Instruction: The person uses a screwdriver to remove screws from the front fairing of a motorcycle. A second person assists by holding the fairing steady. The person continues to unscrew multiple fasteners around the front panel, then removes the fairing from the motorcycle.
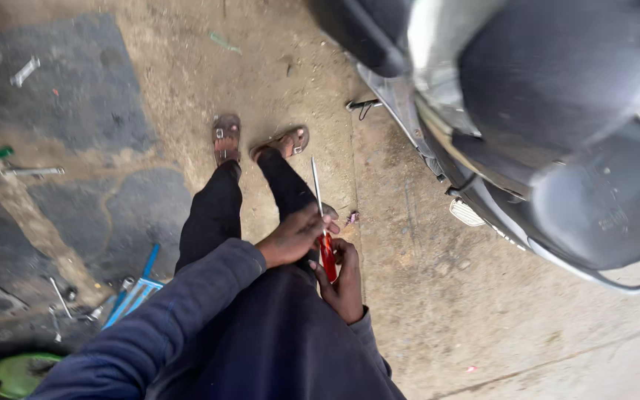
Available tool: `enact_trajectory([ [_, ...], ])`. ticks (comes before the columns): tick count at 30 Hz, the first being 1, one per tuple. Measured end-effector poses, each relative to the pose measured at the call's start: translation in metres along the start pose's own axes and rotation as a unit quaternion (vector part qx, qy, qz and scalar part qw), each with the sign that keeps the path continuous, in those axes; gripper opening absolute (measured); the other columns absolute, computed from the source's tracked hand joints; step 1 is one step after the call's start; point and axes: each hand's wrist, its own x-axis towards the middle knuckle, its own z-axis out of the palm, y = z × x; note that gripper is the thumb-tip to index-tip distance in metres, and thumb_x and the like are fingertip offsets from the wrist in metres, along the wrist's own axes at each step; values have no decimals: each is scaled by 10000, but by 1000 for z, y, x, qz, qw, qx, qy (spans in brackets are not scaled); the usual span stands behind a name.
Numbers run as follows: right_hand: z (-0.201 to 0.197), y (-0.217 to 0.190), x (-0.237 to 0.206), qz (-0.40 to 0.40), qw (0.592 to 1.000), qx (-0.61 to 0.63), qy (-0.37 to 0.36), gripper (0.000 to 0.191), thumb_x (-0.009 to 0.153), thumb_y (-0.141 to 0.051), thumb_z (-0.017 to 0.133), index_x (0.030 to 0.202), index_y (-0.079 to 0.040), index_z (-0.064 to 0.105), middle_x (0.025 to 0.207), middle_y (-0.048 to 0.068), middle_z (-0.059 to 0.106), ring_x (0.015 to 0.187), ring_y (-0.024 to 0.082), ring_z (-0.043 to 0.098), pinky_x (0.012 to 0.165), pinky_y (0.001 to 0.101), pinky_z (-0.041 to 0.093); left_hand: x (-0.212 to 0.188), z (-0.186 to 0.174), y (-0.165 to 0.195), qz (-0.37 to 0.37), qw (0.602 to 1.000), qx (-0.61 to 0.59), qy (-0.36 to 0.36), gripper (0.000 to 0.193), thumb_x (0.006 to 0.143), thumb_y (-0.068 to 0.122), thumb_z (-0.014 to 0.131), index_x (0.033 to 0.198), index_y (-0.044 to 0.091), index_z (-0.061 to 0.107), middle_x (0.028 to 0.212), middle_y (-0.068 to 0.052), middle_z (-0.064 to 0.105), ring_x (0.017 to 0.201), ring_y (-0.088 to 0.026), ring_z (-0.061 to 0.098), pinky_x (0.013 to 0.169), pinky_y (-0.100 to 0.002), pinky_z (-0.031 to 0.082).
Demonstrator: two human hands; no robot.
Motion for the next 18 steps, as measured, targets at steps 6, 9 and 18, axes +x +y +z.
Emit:
enact_trajectory([
  [6, 53, 58, 89, 27, 987, -26, -154, 295, 939, -114, 765, 1215, -54, 678, 1016, 64, 670, 878, 168, 624, 783, 321, 520, 14, -148, -83, -90, 957, 61, 267, 173, 938, 89, 525, 1103, 87, 580, 770, -70, 665, 698, -179, 669, 651, -371, 559],
  [9, 74, 124, 169, 117, 982, -16, -146, 163, 980, -72, 730, 1141, -55, 711, 946, 12, 693, 722, 54, 556, 615, 227, 438, 12, -199, -130, -116, 908, 159, 370, 348, 1085, 366, 518, 960, 78, 670, 680, -47, 633, 580, -207, 624, 582, -385, 515],
  [18, 75, 268, 382, -156, 948, -253, 115, 131, 925, 9, 776, 1009, -92, 780, 869, 52, 798, 711, 135, 774, 628, 284, 614, 26, -192, -225, -238, 927, 117, 264, 373, 870, 377, 771, 889, 17, 675, 529, -63, 582, 373, -174, 576, 402, -333, 500],
])
